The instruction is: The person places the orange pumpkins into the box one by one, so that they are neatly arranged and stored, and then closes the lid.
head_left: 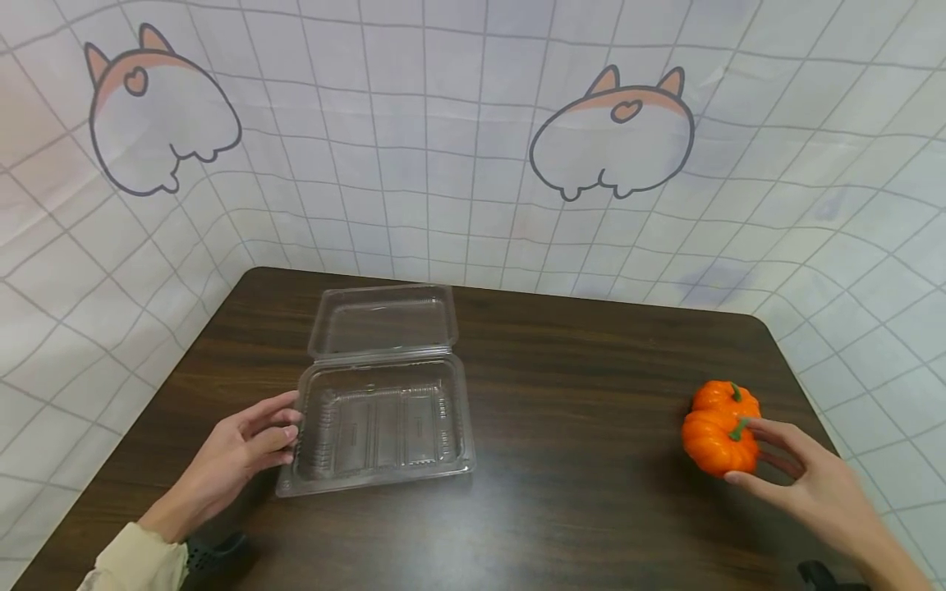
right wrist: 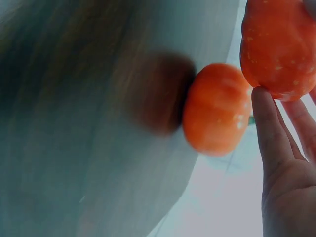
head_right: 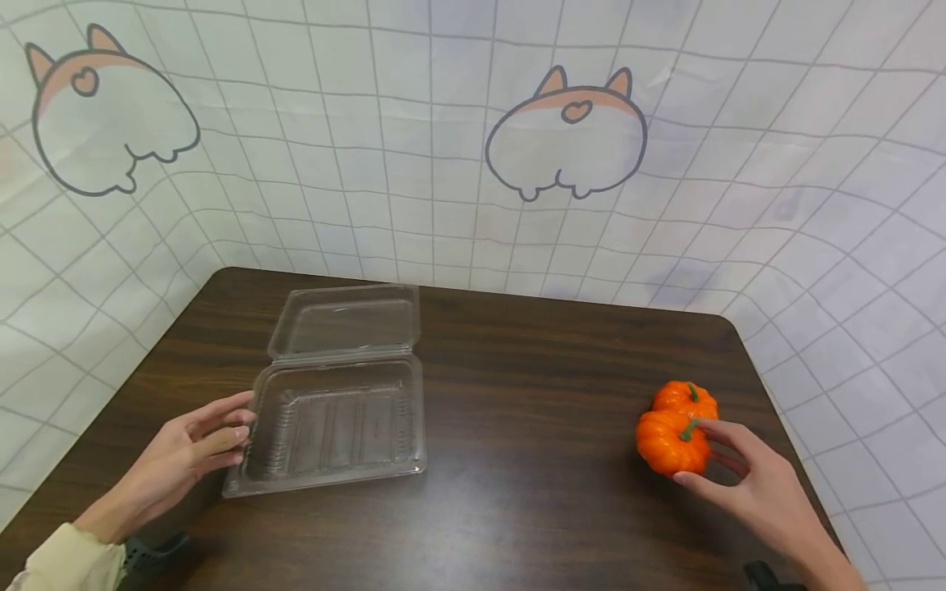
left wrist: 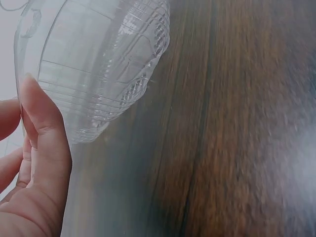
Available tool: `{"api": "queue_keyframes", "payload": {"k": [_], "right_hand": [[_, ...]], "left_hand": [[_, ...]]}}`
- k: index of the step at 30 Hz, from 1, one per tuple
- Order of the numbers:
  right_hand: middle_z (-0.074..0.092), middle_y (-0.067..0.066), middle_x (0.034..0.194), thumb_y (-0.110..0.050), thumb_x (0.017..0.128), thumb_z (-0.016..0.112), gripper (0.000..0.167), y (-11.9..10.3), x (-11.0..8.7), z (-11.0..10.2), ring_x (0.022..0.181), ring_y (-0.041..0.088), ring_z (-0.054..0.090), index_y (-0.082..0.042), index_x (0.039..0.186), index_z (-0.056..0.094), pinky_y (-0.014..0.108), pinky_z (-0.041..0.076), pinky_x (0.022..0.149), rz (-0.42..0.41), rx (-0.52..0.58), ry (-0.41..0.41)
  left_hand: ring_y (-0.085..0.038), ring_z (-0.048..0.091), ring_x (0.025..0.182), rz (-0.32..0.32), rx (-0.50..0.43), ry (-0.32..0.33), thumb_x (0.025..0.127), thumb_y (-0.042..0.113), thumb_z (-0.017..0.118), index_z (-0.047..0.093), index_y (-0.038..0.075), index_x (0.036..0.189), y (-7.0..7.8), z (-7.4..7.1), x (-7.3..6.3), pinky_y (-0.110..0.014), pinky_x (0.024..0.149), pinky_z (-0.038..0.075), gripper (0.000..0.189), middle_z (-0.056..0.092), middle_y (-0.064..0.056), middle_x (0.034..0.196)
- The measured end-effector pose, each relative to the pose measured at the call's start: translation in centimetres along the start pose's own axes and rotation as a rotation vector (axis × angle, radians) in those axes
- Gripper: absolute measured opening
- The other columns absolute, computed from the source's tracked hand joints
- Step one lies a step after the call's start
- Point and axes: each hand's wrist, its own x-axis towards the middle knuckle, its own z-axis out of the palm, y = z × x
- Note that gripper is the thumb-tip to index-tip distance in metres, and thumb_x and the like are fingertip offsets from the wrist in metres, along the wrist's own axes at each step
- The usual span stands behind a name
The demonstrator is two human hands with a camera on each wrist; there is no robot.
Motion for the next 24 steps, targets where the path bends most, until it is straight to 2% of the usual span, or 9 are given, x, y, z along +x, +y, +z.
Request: {"api": "queue_keyframes", "payload": {"k": [8,14,24], "right_hand": [[0.05,-0.039,0.126,-0.023,0.08,0.091,0.067,-1.7,1.6,0.9,0.104,-0.026,0.055,-0.015,0.139,0.06,-0.003,0.047,0.083,-0.02,0.011,-0.051],[0.046,-0.041,0.127,-0.027,0.08,0.09,0.068,-3.0,2.7,1.7,0.103,-0.025,0.056,-0.017,0.14,0.06,0.001,0.052,0.082,-0.013,0.019,-0.086],[0.055,-0.024,0.137,-0.021,0.083,0.088,0.067,-5.6,4.6,3.0,0.117,-0.019,0.056,-0.02,0.142,0.058,0.001,0.049,0.094,-0.099,0.11,-0.132]], "left_hand": [[-0.001,0.066,0.103,0.005,-0.005,-0.029,0.105,0.014,0.06,0.027,-0.005,0.159,0.3,1.1,0.6,-0.026,0.086,0.063,0.067,0.062,0.01,0.121],[-0.002,0.066,0.104,-0.027,0.009,-0.041,0.105,0.019,0.061,0.026,-0.001,0.161,0.5,1.9,1.1,-0.026,0.088,0.063,0.069,0.06,0.01,0.123],[-0.004,0.066,0.102,-0.032,-0.006,-0.072,0.104,0.019,0.063,0.029,0.001,0.16,1.0,3.3,2.3,-0.027,0.087,0.063,0.068,0.059,0.007,0.122]]}}
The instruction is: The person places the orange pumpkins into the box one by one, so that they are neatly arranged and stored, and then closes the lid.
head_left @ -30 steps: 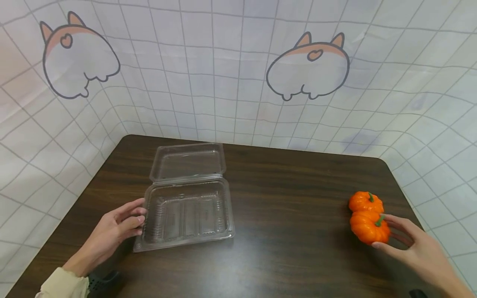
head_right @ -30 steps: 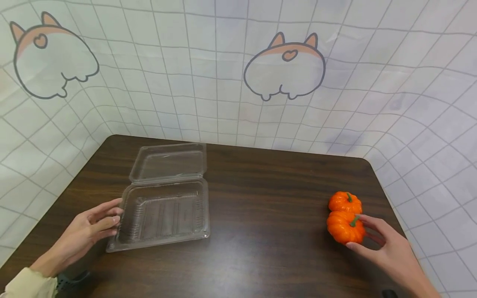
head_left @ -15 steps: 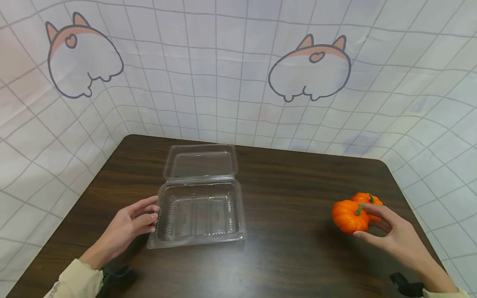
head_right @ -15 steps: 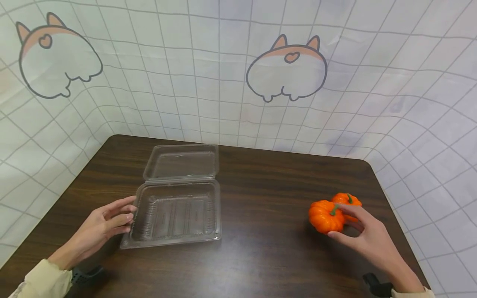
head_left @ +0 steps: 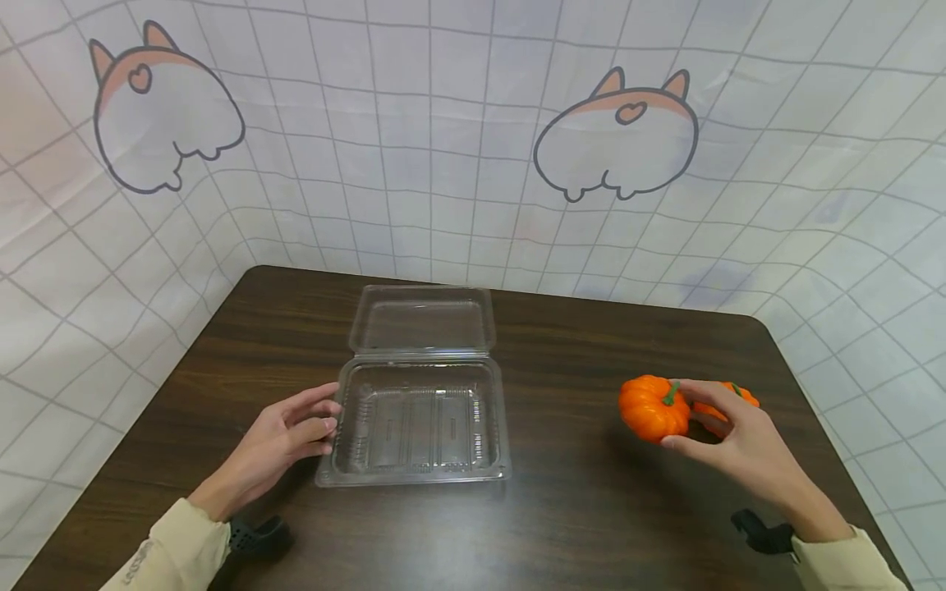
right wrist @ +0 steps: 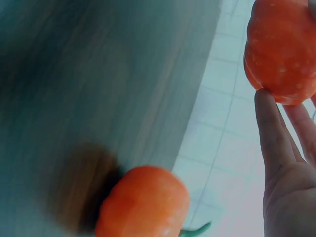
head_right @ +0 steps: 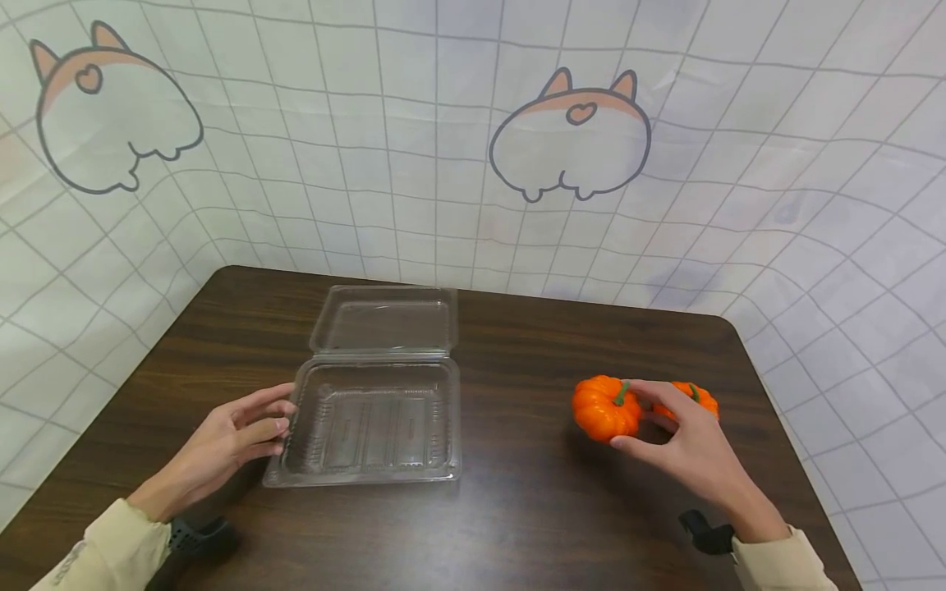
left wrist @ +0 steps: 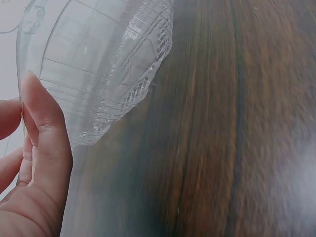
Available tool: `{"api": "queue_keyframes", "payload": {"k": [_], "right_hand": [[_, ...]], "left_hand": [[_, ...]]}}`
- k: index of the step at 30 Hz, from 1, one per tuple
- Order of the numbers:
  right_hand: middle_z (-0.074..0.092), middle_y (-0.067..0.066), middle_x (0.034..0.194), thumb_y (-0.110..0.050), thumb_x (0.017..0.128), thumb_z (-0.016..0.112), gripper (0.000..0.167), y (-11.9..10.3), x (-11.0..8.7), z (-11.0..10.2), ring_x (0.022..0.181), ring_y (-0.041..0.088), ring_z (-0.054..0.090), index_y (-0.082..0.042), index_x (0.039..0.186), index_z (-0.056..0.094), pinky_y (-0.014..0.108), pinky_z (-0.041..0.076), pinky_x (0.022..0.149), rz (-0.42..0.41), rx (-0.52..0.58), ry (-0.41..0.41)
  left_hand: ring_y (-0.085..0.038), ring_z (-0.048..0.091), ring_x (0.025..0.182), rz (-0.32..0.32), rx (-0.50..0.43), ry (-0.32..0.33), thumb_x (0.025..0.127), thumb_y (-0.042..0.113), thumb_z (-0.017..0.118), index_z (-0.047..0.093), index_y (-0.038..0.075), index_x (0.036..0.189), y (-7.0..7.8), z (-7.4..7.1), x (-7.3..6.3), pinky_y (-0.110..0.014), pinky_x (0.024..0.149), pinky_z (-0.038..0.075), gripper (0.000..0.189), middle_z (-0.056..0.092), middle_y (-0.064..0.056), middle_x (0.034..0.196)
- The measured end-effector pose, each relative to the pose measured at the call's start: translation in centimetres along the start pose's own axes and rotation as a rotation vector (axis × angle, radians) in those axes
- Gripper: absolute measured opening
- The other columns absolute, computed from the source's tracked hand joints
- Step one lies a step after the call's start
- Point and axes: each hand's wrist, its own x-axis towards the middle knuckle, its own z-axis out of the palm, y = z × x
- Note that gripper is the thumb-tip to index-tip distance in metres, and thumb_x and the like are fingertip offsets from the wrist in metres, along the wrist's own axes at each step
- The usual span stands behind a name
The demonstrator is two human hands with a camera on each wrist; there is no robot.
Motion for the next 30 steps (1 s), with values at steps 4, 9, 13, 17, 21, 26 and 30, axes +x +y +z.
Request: {"api": "queue_keyframes", "payload": {"k": [4,9,13,17,21,26,30], "right_hand": [[0.056,-0.025,0.138,-0.022,0.083,0.088,0.066,-0.7,0.8,0.3,0.12,-0.02,0.053,-0.017,0.141,0.058,-0.001,0.045,0.097,-0.004,0.004,-0.004],[0.058,-0.021,0.139,-0.021,0.081,0.089,0.065,-1.6,1.8,0.7,0.123,-0.02,0.052,-0.015,0.139,0.06,0.0,0.045,0.098,-0.005,0.035,0.0],[0.058,-0.021,0.139,-0.021,0.083,0.088,0.065,-2.1,2.6,1.1,0.122,-0.021,0.053,-0.016,0.141,0.058,0.001,0.047,0.097,-0.013,0.057,-0.011],[0.058,-0.013,0.143,-0.019,0.085,0.086,0.065,-2.5,3.4,1.8,0.121,-0.019,0.056,-0.02,0.143,0.057,0.006,0.051,0.097,-0.04,0.086,-0.035],[0.06,-0.004,0.144,-0.019,0.084,0.087,0.065,-3.1,4.3,2.5,0.121,-0.016,0.058,-0.023,0.141,0.058,0.007,0.051,0.098,-0.053,0.107,-0.043],[0.061,-0.001,0.143,-0.019,0.082,0.089,0.064,-4.2,5.1,3.0,0.118,-0.015,0.059,-0.022,0.139,0.06,0.005,0.049,0.097,-0.068,0.097,-0.042],[0.063,0.001,0.142,-0.019,0.08,0.09,0.064,-5.1,5.7,3.4,0.117,-0.015,0.06,-0.021,0.138,0.061,0.004,0.048,0.098,-0.093,0.09,-0.039]], "left_hand": [[-0.005,0.065,0.101,0.001,-0.016,-0.012,0.103,0.017,0.064,0.03,0.001,0.16,0.0,0.5,0.5,-0.027,0.085,0.063,0.068,0.059,0.005,0.122],[-0.006,0.065,0.101,0.009,-0.021,-0.028,0.103,0.017,0.064,0.031,0.001,0.16,0.1,1.1,0.9,-0.029,0.085,0.063,0.068,0.058,0.002,0.123],[-0.007,0.065,0.1,0.007,-0.022,-0.032,0.102,0.017,0.064,0.032,0.002,0.159,0.2,1.6,1.2,-0.03,0.084,0.063,0.067,0.058,0.0,0.123],[-0.007,0.065,0.099,0.003,-0.025,-0.037,0.102,0.017,0.065,0.033,0.002,0.159,0.4,2.2,1.5,-0.03,0.085,0.063,0.067,0.057,-0.001,0.124],[-0.008,0.065,0.099,-0.004,-0.033,-0.037,0.101,0.017,0.066,0.034,0.004,0.159,0.5,2.6,1.9,-0.03,0.084,0.063,0.067,0.057,-0.004,0.125],[-0.009,0.065,0.097,-0.009,-0.035,-0.044,0.1,0.017,0.067,0.035,0.005,0.159,0.5,3.1,2.3,-0.031,0.084,0.064,0.068,0.057,-0.007,0.126],[-0.01,0.065,0.096,-0.012,-0.029,-0.049,0.1,0.016,0.067,0.037,0.005,0.158,0.5,3.6,2.8,-0.031,0.084,0.064,0.066,0.056,-0.01,0.127]]}}
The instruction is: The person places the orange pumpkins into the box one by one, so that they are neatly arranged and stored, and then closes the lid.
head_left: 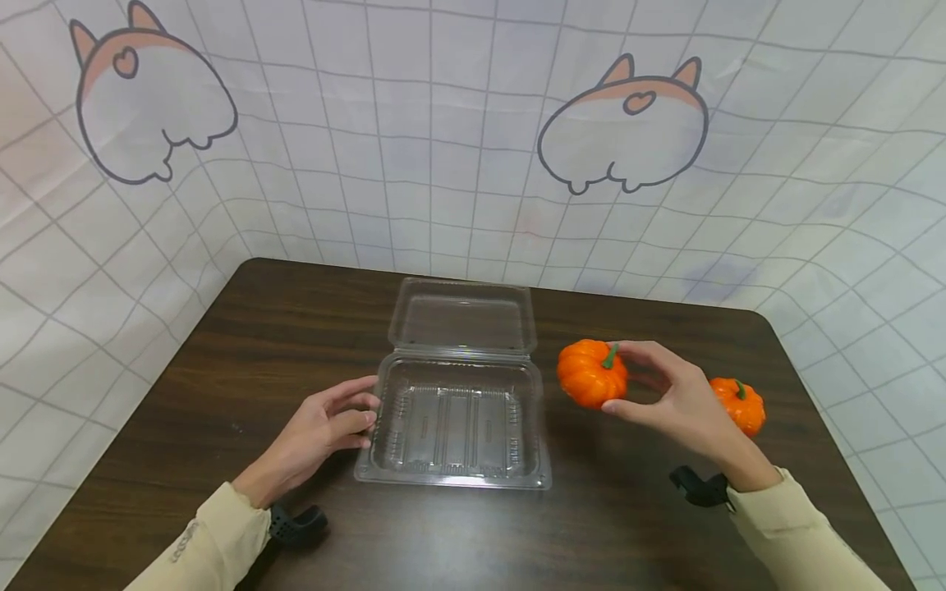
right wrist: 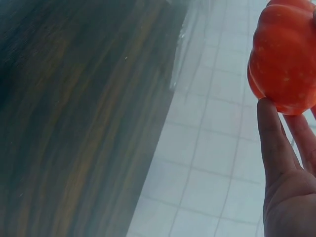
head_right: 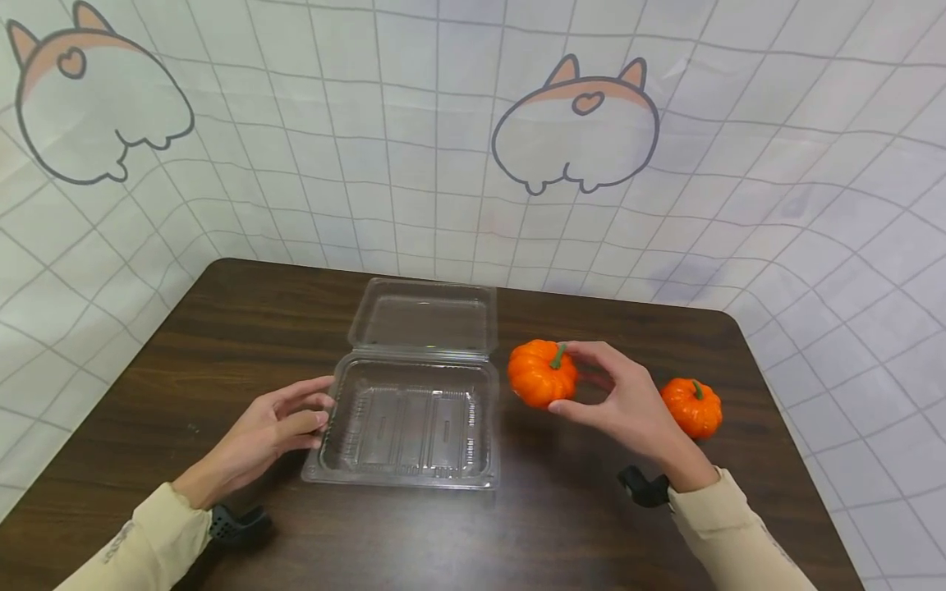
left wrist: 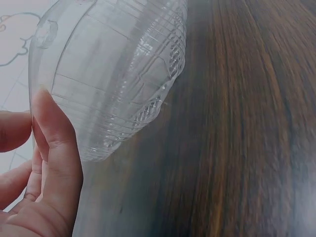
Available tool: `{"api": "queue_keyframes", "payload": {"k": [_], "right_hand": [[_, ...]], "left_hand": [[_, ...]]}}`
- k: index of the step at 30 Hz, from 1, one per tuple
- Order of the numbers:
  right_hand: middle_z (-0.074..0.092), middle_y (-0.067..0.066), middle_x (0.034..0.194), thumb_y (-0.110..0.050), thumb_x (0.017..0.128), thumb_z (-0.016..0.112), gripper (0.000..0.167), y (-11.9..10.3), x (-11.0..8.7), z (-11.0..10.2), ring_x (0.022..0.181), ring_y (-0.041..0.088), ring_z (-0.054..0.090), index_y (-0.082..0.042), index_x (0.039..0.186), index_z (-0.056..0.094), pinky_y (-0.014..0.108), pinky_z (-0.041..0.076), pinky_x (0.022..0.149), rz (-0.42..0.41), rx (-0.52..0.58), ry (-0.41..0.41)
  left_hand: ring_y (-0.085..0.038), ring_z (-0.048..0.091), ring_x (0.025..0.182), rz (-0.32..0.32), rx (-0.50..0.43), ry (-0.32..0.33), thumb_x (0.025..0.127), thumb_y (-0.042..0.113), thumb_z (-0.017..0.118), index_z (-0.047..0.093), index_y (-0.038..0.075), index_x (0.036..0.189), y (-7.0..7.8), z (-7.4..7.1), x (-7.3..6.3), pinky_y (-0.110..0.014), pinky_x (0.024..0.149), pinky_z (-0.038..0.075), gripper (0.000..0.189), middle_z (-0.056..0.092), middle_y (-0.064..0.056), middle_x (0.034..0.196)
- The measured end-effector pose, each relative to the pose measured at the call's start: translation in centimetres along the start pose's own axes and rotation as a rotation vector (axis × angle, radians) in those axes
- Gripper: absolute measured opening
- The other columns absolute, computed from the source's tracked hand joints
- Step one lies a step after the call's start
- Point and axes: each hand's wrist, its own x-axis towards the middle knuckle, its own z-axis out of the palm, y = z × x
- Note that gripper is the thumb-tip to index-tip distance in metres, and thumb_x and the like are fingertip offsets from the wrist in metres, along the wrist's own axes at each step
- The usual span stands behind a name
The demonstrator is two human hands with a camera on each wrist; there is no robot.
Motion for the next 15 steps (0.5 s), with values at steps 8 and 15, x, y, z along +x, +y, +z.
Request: {"api": "queue_keyframes", "payload": {"k": [8,15], "right_hand": [[0.064,0.004,0.139,-0.016,0.08,0.09,0.065,-1.0,1.3,0.8,0.117,-0.016,0.059,-0.021,0.138,0.061,0.004,0.048,0.099,-0.041,0.01,0.004],[0.063,0.005,0.141,-0.017,0.081,0.089,0.066,-1.7,2.0,2.0,0.121,-0.01,0.06,-0.017,0.14,0.059,0.005,0.048,0.1,-0.041,0.021,-0.025]], "left_hand": [[-0.011,0.065,0.096,-0.007,-0.027,-0.001,0.099,0.014,0.067,0.04,0.008,0.157,0.3,1.1,1.3,-0.029,0.084,0.064,0.064,0.057,-0.009,0.127],[-0.011,0.064,0.093,-0.013,-0.06,-0.01,0.099,0.01,0.065,0.039,0.006,0.157,0.0,1.9,1.9,-0.028,0.082,0.064,0.064,0.057,-0.006,0.124]]}}
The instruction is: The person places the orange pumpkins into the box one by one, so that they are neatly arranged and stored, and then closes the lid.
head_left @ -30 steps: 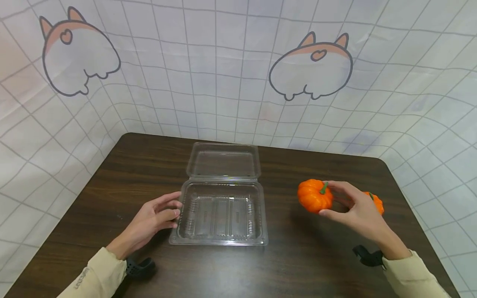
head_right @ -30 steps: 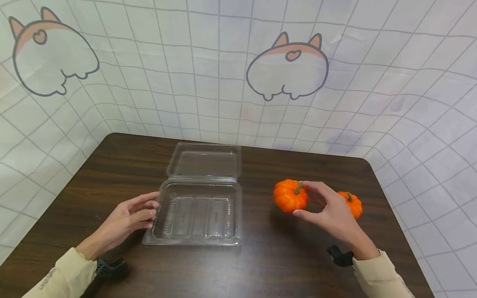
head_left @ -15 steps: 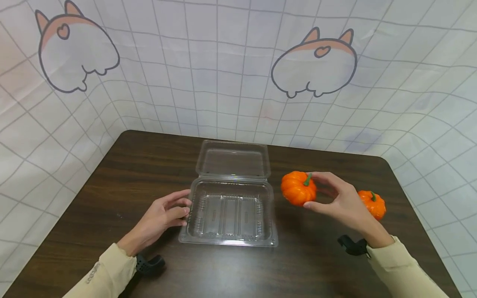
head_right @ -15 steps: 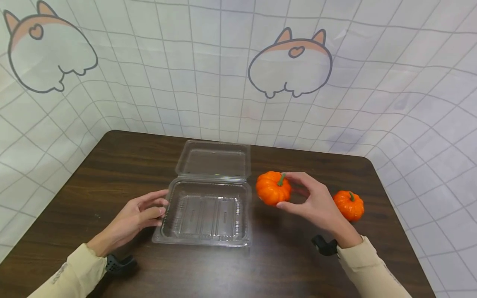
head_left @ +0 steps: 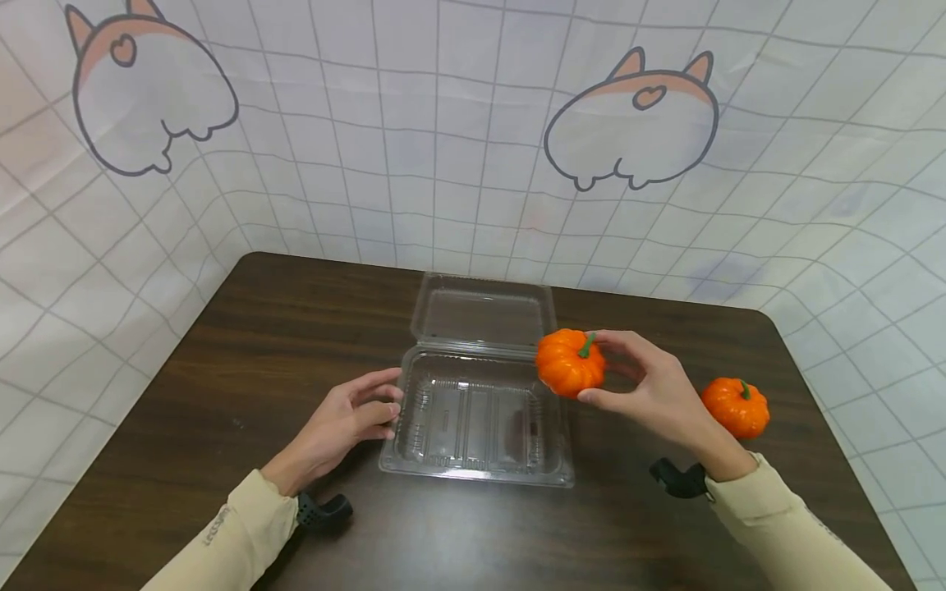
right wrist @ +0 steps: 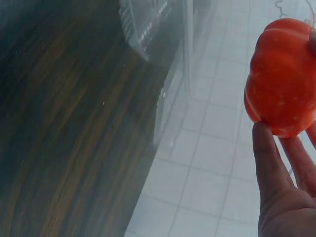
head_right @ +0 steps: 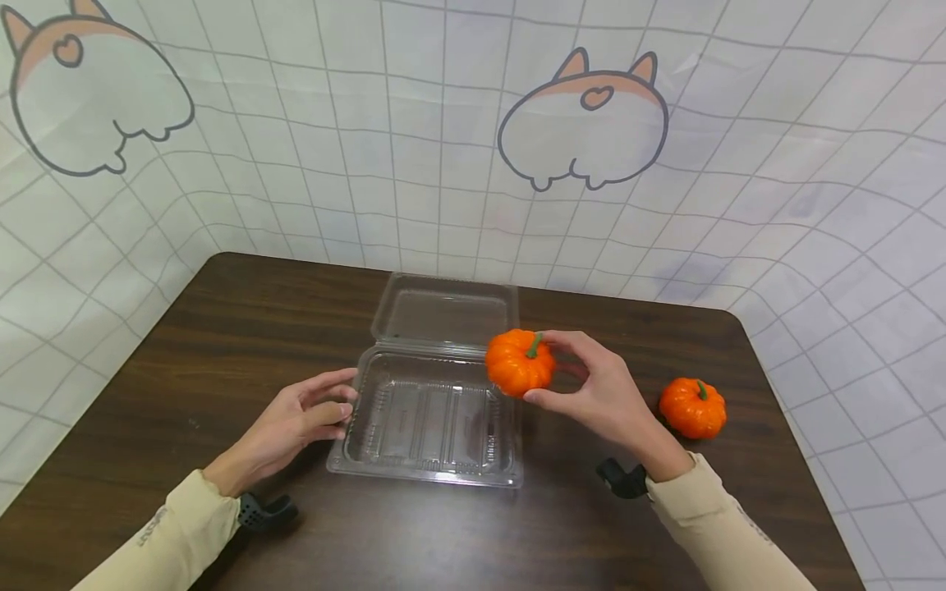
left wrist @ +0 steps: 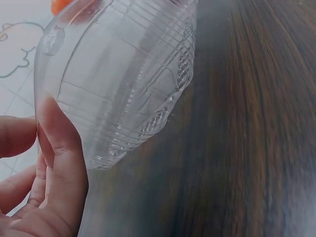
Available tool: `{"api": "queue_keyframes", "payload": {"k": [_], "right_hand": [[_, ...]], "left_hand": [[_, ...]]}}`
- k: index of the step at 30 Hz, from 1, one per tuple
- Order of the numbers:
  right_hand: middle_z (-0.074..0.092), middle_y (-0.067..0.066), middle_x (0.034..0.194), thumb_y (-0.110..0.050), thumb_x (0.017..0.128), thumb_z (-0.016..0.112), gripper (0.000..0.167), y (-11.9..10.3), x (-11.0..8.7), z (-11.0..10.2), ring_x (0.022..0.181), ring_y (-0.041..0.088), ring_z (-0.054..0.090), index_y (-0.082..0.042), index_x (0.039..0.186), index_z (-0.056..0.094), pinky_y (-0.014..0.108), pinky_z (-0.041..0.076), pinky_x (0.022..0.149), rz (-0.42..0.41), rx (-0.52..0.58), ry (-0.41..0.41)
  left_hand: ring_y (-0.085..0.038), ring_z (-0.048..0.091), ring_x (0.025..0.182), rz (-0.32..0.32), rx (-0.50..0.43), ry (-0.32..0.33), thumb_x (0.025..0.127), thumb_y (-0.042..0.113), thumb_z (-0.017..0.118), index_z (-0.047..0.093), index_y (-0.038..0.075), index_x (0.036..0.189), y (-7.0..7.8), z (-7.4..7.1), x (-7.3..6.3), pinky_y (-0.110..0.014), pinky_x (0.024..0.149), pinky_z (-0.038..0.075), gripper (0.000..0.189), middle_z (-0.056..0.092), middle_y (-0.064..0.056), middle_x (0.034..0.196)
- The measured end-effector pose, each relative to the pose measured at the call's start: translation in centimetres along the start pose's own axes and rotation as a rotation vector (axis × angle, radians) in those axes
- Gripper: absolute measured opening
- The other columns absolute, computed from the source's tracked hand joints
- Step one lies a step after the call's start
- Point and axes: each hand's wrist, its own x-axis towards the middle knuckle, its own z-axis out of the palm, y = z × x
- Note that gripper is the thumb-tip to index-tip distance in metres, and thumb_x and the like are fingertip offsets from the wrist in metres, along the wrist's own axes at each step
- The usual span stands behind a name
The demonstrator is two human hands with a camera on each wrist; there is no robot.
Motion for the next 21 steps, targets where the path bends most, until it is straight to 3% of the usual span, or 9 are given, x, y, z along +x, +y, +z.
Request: {"api": "queue_keyframes", "payload": {"k": [3,6,8,11,21], "right_hand": [[0.062,0.004,0.141,-0.022,0.081,0.09,0.067,-0.3,0.2,0.6,0.124,0.006,0.066,-0.017,0.141,0.058,0.009,0.051,0.101,0.032,-0.012,-0.02],[0.062,0.007,0.142,-0.024,0.081,0.09,0.069,-0.6,0.4,1.1,0.125,0.024,0.067,-0.014,0.141,0.058,0.023,0.056,0.103,0.046,-0.02,-0.039],[0.062,0.009,0.142,-0.024,0.082,0.09,0.069,-0.8,0.5,1.5,0.124,0.029,0.067,-0.012,0.141,0.057,0.035,0.057,0.104,0.042,-0.02,-0.049],[0.062,0.009,0.142,-0.024,0.081,0.09,0.069,-1.1,0.8,2.0,0.125,0.03,0.067,-0.012,0.141,0.057,0.043,0.056,0.105,0.039,-0.007,-0.062],[0.062,0.008,0.141,-0.027,0.081,0.09,0.069,-1.4,1.4,3.8,0.126,0.03,0.067,-0.013,0.141,0.058,0.038,0.057,0.103,0.026,0.031,-0.113]], "left_hand": [[-0.011,0.064,0.094,-0.004,-0.014,-0.005,0.098,0.009,0.065,0.039,0.006,0.157,-0.1,0.4,0.2,-0.028,0.082,0.063,0.064,0.056,-0.007,0.125],[-0.011,0.064,0.093,-0.01,-0.029,-0.007,0.098,0.009,0.066,0.039,0.006,0.157,-0.1,0.8,0.5,-0.028,0.082,0.064,0.064,0.056,-0.008,0.126],[-0.011,0.065,0.093,-0.012,-0.035,-0.006,0.098,0.009,0.066,0.04,0.007,0.157,-0.1,1.1,0.7,-0.028,0.081,0.064,0.064,0.057,-0.009,0.126],[-0.012,0.065,0.093,-0.011,-0.044,-0.011,0.098,0.009,0.067,0.04,0.009,0.156,-0.1,1.6,1.0,-0.028,0.081,0.064,0.064,0.057,-0.01,0.128],[-0.015,0.064,0.094,-0.019,-0.061,-0.016,0.098,0.009,0.066,0.042,0.012,0.155,-0.2,2.7,1.8,-0.029,0.08,0.063,0.062,0.057,-0.011,0.129]]}}
